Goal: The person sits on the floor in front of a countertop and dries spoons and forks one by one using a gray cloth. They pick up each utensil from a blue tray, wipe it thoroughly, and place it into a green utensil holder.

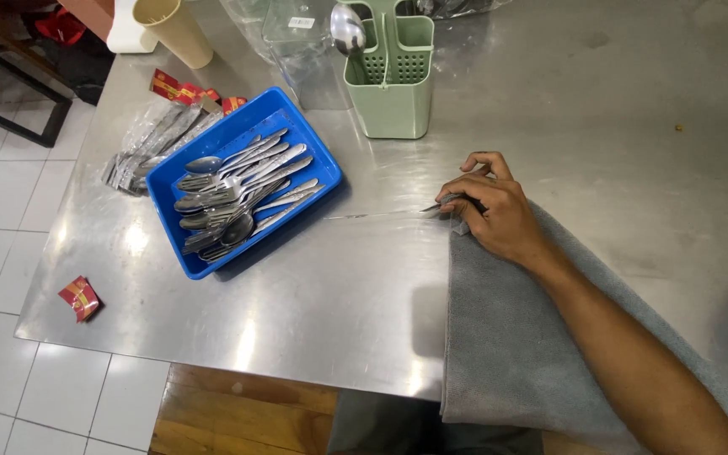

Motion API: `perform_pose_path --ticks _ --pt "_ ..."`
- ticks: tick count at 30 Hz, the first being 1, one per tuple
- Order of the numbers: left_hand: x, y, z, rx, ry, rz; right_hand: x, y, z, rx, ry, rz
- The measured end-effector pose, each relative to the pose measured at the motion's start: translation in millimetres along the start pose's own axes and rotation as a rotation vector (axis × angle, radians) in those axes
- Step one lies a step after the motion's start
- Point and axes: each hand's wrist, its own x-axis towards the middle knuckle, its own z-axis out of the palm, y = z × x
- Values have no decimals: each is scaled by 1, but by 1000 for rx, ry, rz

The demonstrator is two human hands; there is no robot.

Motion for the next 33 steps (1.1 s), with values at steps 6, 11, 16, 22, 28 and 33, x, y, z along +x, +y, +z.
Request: perform_pose_path --ticks 6,11,16,22,28,33 --pt "16 -62 -32 -429 115 97 -2 -3 -3 110 -27 92" --pt "30 -165 -84 46 314 -181 5 -12 -15 124 -73 66" --pt "11 -208 -106 461 351 12 14 -16 -24 127 -83 91" --pt "-10 -213 -93 838 -86 -414 12 -16 -21 111 -34 62" --pt "-12 -222 -82 198 65 -449 13 -24 -15 -109 173 62" --pt "-11 -231 -64 12 224 -469 11 -38 -1 -307 270 -218"
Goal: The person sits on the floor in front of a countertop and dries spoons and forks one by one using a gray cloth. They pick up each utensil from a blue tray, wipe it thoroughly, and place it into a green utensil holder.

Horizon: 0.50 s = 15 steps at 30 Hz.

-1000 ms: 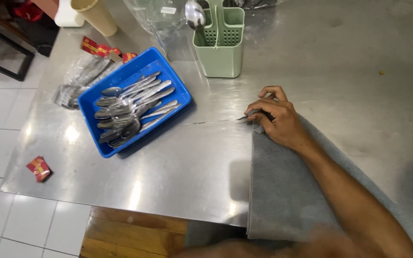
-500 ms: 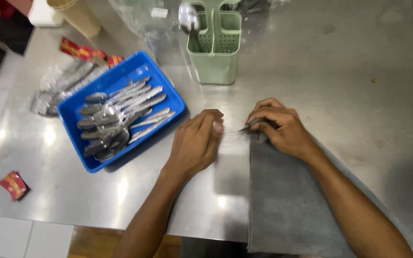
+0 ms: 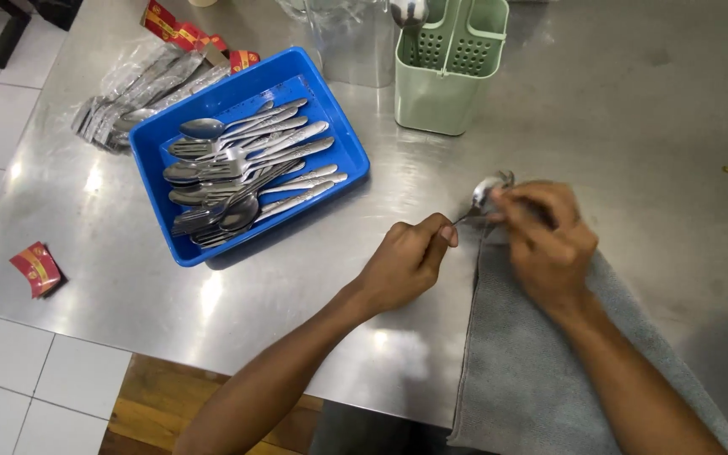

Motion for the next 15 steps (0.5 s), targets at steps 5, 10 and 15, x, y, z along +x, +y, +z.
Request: perform_pose_path --ticks 5,10,15 --pt "1 -14 7 -6 17 10 -3 -4 4 -16 29 -69" --pt "-2 -7 11 -30 -29 23 3 4 -3 18 148 -8" --pt "-1 -34 17 -7 47 22 5 -10 -6 -272 8 4"
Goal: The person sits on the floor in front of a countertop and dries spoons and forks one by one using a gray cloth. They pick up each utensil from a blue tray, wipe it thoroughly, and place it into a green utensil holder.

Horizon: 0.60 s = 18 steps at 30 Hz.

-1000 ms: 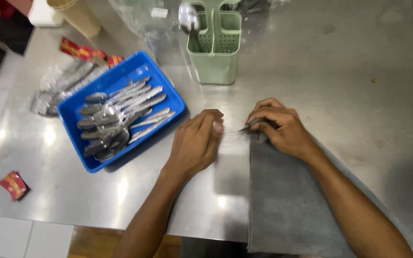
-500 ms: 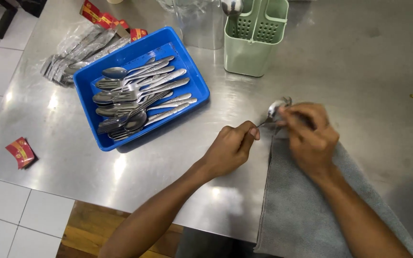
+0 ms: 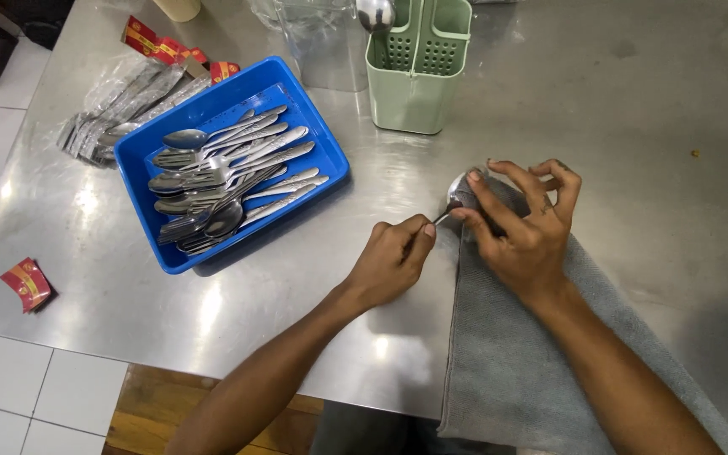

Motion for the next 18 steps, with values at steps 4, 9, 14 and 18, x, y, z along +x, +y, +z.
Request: perform_pose_path --ticks 4,9,14,18 --pt "-2 -4 7 42 37 11 -6 -2 5 41 0 12" --pt "0 11 2 159 92 87 -2 -16 3 189 56 70" --pt "-3 18 3 311 119 146 5 -25 -4 265 60 163" --pt "2 21 -1 362 103 160 4 -24 -3 350 88 321"
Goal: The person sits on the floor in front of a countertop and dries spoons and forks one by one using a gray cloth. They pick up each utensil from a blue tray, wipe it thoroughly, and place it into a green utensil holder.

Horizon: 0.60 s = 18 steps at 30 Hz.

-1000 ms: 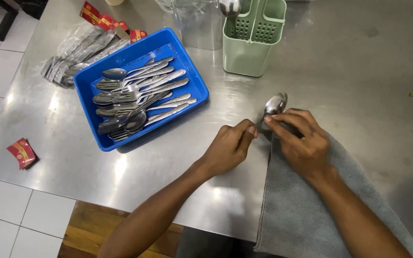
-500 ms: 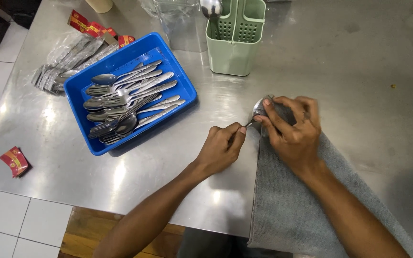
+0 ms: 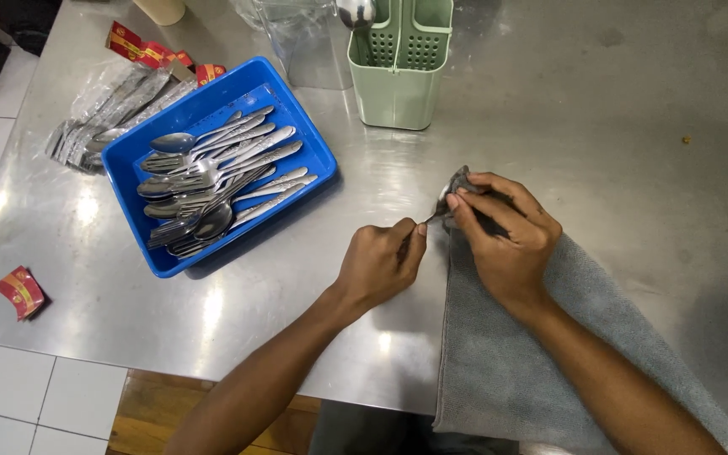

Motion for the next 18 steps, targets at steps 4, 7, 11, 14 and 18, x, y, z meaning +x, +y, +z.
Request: perform_pose_path --ticks 4,7,11,14,18 --pt "-1 -6 1 -56 22 -19 6 -4 0 97 0 -45" --pt "0 -3 -5 -86 20 -15 6 -1 -4 44 -15 -41" --pt "0 -5 -9 -89 -13 7 5 10 -3 9 -92 -14" --pt "0 -10 -7 -97 -16 13 2 8 0 -5 -111 -42" --pt "0 -15 -3 -128 9 2 -4 5 4 -52 -102 -196"
